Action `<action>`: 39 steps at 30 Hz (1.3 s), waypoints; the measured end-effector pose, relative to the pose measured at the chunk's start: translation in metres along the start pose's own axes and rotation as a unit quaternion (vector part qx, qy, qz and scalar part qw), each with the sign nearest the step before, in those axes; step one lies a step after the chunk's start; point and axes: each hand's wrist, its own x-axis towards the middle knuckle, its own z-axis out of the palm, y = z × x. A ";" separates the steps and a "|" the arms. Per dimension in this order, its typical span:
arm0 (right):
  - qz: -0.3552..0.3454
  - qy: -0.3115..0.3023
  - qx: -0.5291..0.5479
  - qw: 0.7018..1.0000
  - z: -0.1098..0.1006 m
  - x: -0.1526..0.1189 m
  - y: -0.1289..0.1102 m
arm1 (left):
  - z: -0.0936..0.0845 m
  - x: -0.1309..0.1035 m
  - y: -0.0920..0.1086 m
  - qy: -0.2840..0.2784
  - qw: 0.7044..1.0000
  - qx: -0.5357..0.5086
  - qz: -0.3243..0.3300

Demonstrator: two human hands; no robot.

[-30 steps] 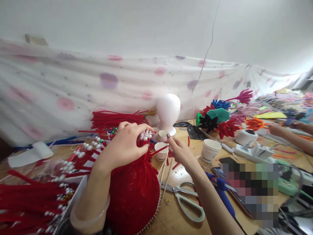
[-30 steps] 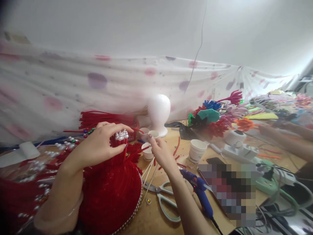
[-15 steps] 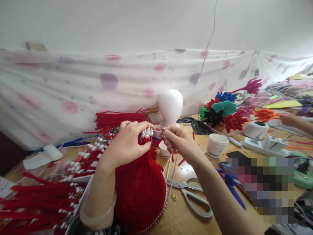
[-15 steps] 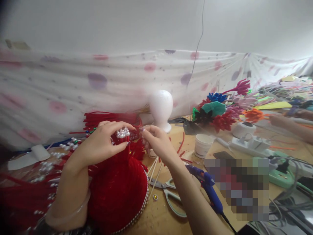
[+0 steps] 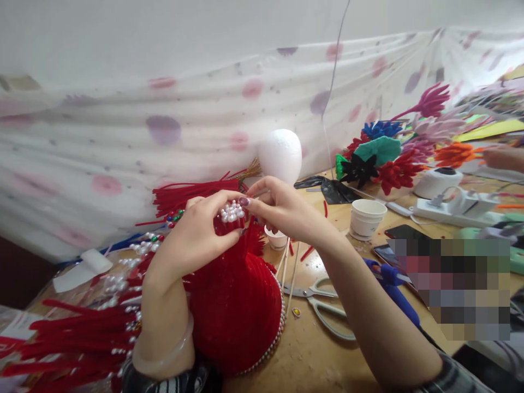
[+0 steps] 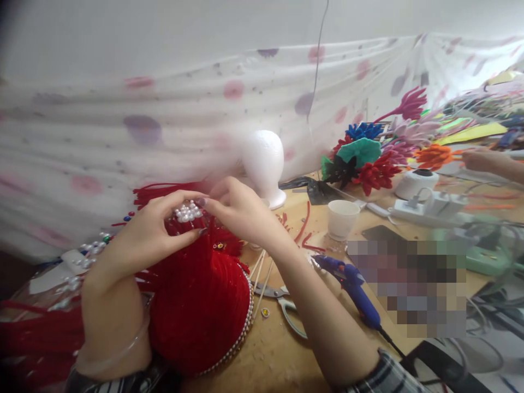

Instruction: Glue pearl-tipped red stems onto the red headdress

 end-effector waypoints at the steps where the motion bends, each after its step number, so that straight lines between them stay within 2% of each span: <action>1: -0.005 -0.002 -0.002 1.000 0.000 0.001 0.001 | 0.000 0.000 0.000 0.000 1.000 -0.003 0.008; 4: -0.028 -0.010 -0.017 0.999 0.001 0.002 0.003 | 0.001 -0.001 0.002 0.010 1.000 0.009 0.028; 9: -0.070 -0.020 -0.064 0.995 -0.001 0.003 0.002 | 0.005 0.000 0.005 0.027 0.999 0.039 0.000; 17: -0.052 -0.024 -0.125 0.991 -0.008 0.002 -0.003 | 0.012 0.004 0.007 0.025 1.000 0.000 -0.017; 20: -0.047 -0.046 -0.130 0.989 -0.015 0.001 -0.005 | 0.013 0.004 0.008 0.019 0.999 -0.025 -0.014; 24: -0.047 -0.060 -0.123 0.989 -0.022 0.002 -0.002 | 0.015 0.005 0.010 0.016 1.000 -0.008 -0.009; 28: -0.064 -0.045 -0.164 0.983 -0.023 -0.001 -0.001 | 0.015 0.007 0.011 0.012 1.000 0.003 -0.008; 32: -0.025 0.014 -0.214 0.976 -0.034 -0.019 -0.012 | 0.013 0.008 0.013 0.004 1.000 0.000 0.000; 35: 0.013 0.035 -0.230 0.972 -0.046 -0.041 -0.016 | 0.013 0.008 0.015 0.003 1.000 -0.003 0.012; 37: 0.045 0.020 -0.248 0.968 -0.049 -0.057 -0.009 | 0.013 0.008 0.015 0.011 1.000 0.005 0.020; 39: 0.083 -0.031 -0.273 0.958 -0.044 -0.071 0.005 | 0.013 0.008 0.014 0.017 1.000 0.013 0.022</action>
